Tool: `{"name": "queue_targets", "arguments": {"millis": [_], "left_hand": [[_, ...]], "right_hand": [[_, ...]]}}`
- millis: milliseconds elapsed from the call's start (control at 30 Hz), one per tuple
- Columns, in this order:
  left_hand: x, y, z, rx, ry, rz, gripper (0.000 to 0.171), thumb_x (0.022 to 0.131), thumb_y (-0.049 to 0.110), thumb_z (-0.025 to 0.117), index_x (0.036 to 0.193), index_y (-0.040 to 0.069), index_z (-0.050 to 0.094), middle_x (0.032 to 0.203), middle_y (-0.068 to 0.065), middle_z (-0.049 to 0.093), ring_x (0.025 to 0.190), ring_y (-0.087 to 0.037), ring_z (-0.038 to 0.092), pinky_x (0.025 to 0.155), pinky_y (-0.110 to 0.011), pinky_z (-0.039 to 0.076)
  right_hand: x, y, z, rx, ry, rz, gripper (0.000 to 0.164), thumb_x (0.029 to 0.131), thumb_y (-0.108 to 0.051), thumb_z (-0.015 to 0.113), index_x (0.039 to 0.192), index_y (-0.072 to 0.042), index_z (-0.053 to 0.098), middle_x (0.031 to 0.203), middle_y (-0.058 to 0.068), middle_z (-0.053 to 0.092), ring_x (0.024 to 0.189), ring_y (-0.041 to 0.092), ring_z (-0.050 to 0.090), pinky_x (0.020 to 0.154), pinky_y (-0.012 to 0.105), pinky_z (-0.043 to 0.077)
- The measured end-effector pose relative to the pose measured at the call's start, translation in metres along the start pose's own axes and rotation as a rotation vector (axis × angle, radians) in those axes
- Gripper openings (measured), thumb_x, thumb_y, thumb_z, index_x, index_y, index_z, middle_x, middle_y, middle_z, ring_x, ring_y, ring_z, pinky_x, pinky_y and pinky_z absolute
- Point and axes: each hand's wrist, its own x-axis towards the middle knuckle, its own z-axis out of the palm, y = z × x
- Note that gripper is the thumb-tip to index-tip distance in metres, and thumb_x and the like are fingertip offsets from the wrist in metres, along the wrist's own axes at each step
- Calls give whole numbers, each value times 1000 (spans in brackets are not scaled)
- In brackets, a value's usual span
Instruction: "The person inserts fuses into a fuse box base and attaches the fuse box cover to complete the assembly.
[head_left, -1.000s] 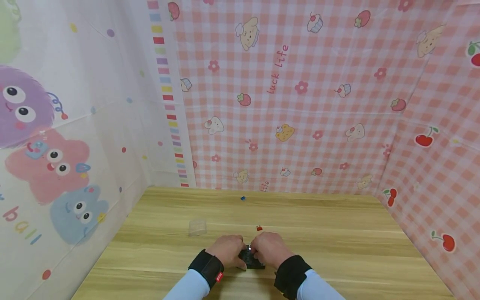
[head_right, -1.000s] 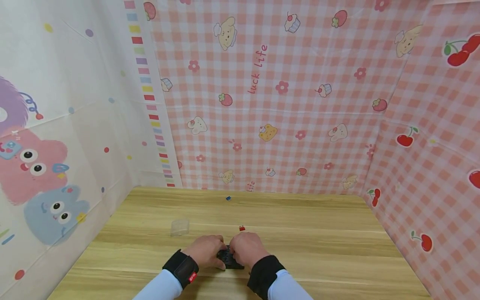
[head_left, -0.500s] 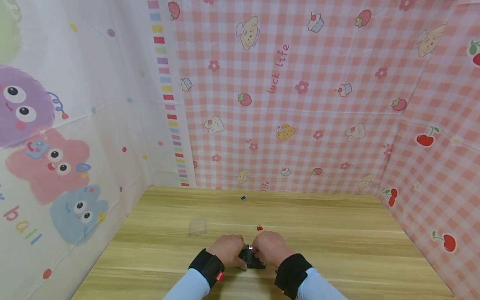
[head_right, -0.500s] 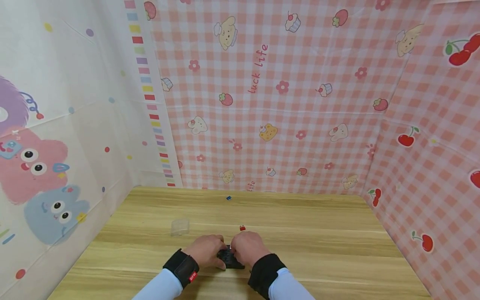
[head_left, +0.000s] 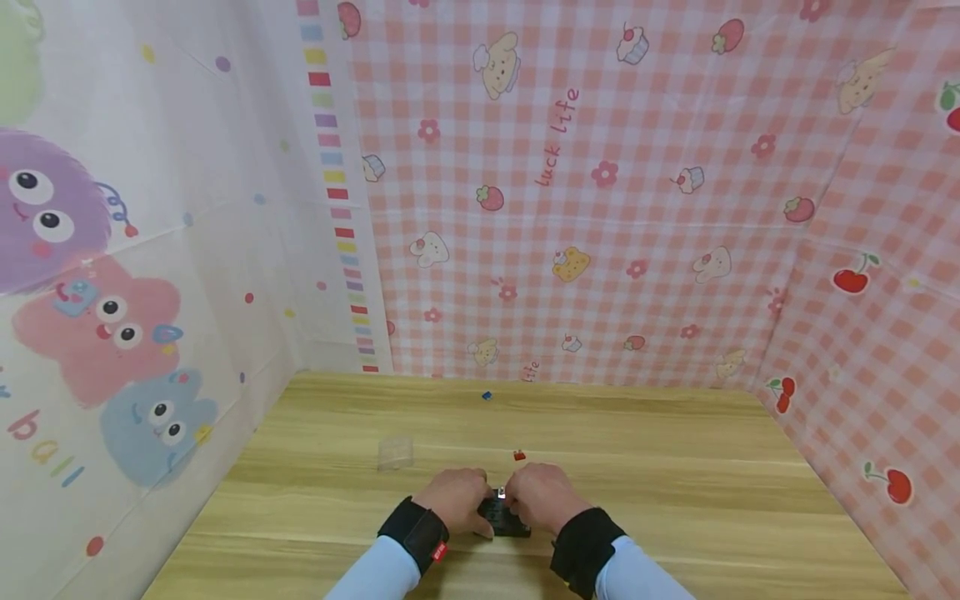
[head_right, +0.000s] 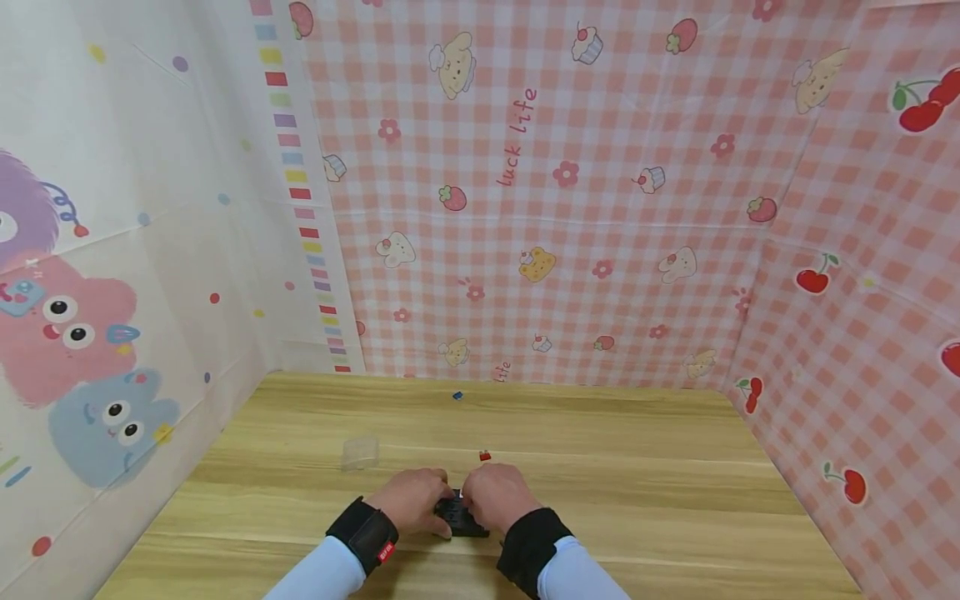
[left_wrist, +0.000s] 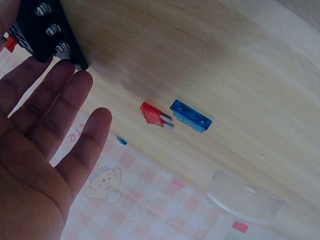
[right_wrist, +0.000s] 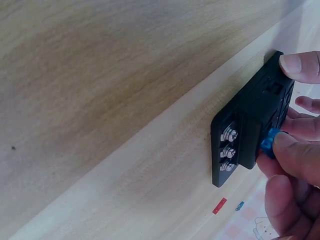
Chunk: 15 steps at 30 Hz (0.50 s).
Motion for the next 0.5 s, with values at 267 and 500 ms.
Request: {"name": "queue_targets", "arguments": {"millis": [267, 500], "left_hand": [[0, 1, -2, 8, -7, -12, 42, 71, 44, 87, 104, 18, 78, 88, 7, 61, 75, -4, 53, 69, -25, 47], [0, 1, -2, 17, -5, -3, 43, 72, 45, 87, 104, 18, 78, 87, 7, 60, 75, -4, 53, 69, -25, 46]], "right_hand": [[1, 3, 0, 47, -2, 29, 4, 83, -10, 79, 84, -14, 79, 79, -11, 69, 70, 4, 56, 69, 27, 49], [0, 2, 1, 42, 3, 31, 5, 83, -11, 79, 79, -15, 77, 74, -12, 66, 65, 4, 52, 65, 26, 46]]}}
